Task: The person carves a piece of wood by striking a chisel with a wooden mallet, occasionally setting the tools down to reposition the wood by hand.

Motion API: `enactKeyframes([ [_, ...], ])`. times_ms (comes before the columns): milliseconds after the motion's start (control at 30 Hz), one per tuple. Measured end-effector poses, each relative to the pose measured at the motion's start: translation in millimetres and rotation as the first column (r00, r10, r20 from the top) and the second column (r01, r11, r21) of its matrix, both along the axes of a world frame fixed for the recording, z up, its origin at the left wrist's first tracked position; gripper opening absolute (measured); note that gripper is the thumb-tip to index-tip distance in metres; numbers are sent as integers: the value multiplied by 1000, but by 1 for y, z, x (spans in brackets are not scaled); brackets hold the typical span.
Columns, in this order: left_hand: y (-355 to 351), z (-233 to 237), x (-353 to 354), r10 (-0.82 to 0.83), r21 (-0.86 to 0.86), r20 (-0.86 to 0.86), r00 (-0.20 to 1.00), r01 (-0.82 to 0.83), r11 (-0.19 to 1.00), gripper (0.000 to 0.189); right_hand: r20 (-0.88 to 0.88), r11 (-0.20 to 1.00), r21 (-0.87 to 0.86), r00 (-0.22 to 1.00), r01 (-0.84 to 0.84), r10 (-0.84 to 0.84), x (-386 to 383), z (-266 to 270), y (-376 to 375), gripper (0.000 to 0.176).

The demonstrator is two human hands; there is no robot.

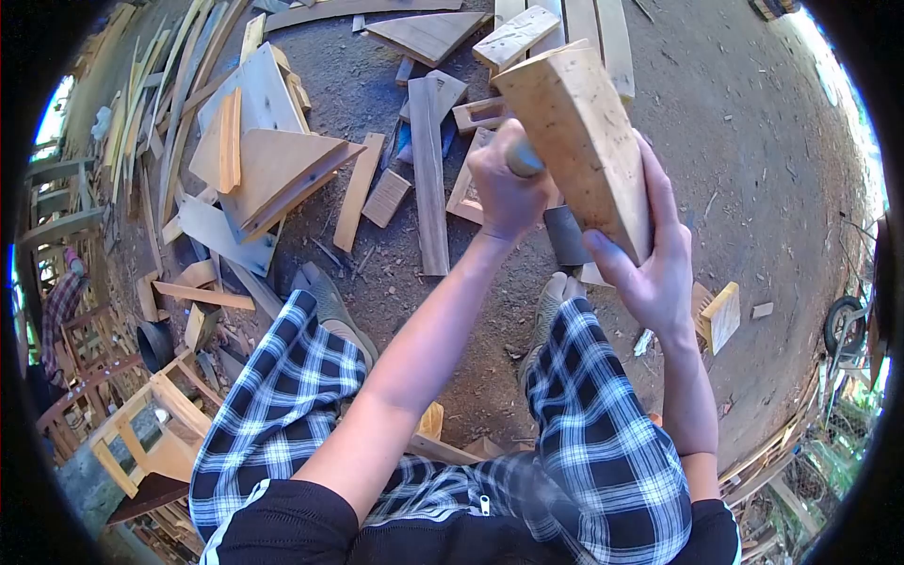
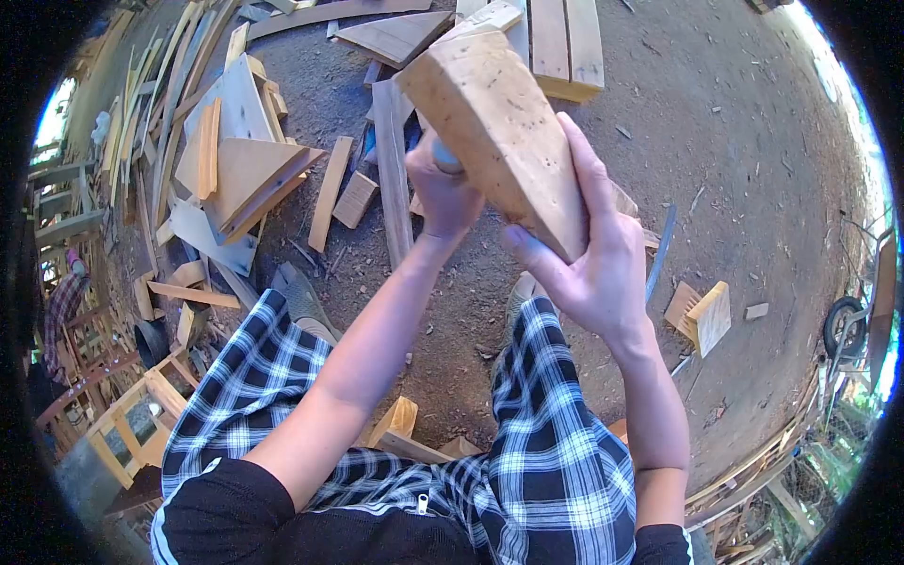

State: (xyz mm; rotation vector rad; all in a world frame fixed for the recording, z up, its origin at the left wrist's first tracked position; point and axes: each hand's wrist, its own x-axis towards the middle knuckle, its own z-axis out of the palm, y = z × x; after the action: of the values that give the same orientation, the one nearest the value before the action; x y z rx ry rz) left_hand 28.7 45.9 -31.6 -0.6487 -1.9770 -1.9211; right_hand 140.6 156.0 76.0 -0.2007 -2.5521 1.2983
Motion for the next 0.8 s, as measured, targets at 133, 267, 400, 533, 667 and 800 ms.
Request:
enactKeyframes([
  [133,-24,8,-20,155,240,475,866,-297,924,21,-118,967,-242,987,78,-110,7,-8,2,83],
  [267,-48,27,-30,8,432,473,881,-240,869,33,70,980,-106,984,168,-162,16,-10,14,81],
  [400,-39,19,-25,-21,448,463,886,-214,868,30,88,964,-179,979,197,-184,19,-19,14,81],
  [533,-37,13,-23,-32,451,470,882,-209,867,29,85,973,-143,982,181,-170,22,-19,15,82],
  [667,-33,19,-17,-33,389,479,877,-179,904,31,205,955,-212,965,209,-166,20,-15,8,81],
  [800,-18,13,-4,62,164,349,935,-125,978,22,-5,983,-139,992,123,-125,5,5,8,79],
])
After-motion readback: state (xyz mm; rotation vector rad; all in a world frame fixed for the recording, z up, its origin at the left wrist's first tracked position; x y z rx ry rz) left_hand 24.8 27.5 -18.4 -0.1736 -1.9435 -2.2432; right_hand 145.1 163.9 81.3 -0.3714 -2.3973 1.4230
